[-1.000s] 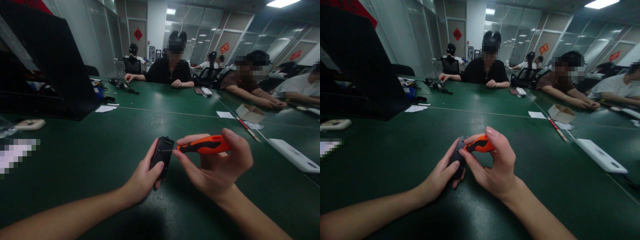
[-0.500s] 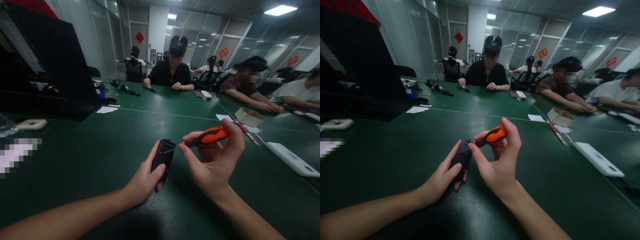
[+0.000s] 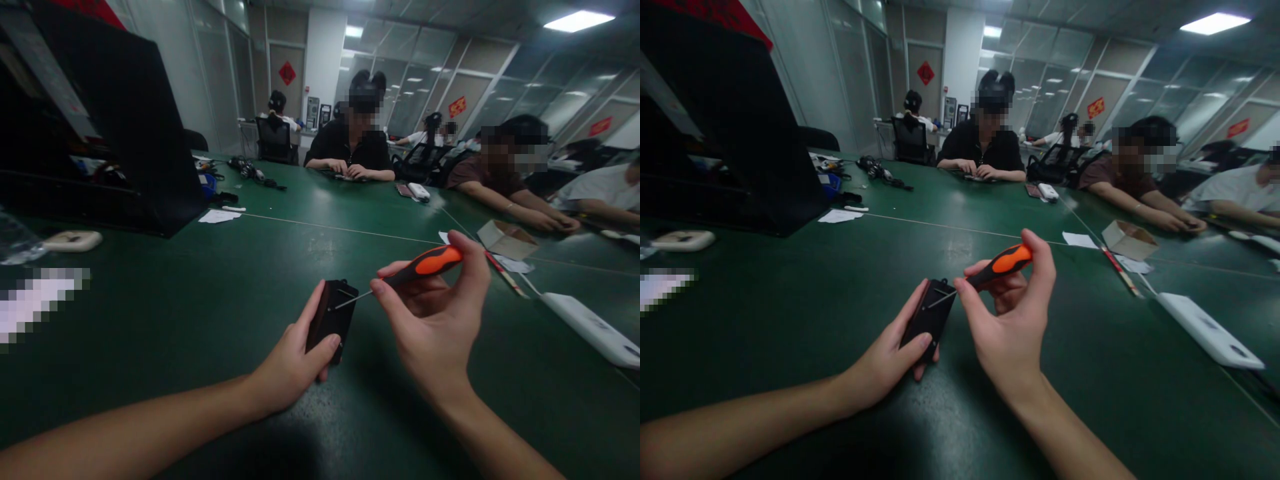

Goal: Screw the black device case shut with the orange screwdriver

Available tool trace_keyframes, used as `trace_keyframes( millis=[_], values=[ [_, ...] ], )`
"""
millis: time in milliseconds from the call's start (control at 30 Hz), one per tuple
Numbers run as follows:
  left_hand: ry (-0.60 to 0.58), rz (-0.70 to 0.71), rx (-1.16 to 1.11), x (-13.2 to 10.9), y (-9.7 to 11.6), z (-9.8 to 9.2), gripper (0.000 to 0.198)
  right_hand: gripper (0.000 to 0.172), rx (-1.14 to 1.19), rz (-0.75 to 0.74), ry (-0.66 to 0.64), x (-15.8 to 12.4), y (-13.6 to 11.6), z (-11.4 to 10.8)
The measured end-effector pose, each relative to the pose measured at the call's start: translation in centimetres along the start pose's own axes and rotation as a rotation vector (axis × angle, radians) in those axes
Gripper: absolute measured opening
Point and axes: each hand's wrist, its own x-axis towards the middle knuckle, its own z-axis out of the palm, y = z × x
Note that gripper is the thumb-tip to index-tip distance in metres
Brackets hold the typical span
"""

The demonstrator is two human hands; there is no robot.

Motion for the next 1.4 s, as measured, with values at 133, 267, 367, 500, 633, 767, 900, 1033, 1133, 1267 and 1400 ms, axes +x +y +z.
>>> trace_keyframes(
  millis=[133, 267, 367, 500, 633, 767, 900, 1033, 1133, 1267, 1400],
  values=[
    [0.007, -0.009, 0.018, 0.0, 0.0, 0.0, 0.087, 0.076, -0.011, 0.001, -0.005, -0.1, -0.1, 0.0],
    [0.003, 0.002, 0.016, 0.1, -0.1, -0.1, 0.087, 0.074, -0.018, 0.001, 0.003, 0.0, -0.2, 0.0],
    [-0.001, 0.002, 0.013, 0.1, -0.1, -0.1, 0.089, 0.073, -0.034, 0.015, 0.001, 0.1, -0.2, 0.0],
    [0.004, -0.005, 0.003, 0.1, 0.1, 0.0, 0.089, 0.074, -0.058, -0.136, -0.035, 0.2, -0.2, -0.2],
    [0.007, 0.011, -0.014, 0.2, 0.1, 0.1, 0.088, 0.085, -0.088, -0.498, -0.154, -0.1, -0.7, -0.4],
    [0.001, 0.03, 0.004, 0.3, -0.2, 0.1, 0.088, 0.081, -0.072, -0.405, -0.226, -0.9, -1.7, -0.5],
    [-0.02, 0.029, 0.025, 0.2, -0.3, 0.1, 0.087, 0.078, -0.044, -0.459, -0.25, -1.0, -2.0, -0.6],
    [-0.009, 0.027, 0.006, 0.3, 0.0, 0.1, 0.086, 0.074, -0.062, -0.519, -0.249, -0.3, -1.2, -0.5],
    [0.024, 0.008, -0.039, 0.5, 0.2, 0.0, 0.085, 0.072, -0.09, -0.55, -0.232, 0.1, -0.6, -0.6],
    [0.025, 0.011, -0.069, 0.5, 0.0, 0.0, 0.087, 0.068, -0.088, -0.44, -0.293, 0.4, -0.7, -1.0],
    [0.019, 0.01, -0.056, 0.3, -0.2, 0.1, 0.088, 0.069, -0.053, -0.368, -0.37, 0.6, -1.1, -1.3]
  ],
)
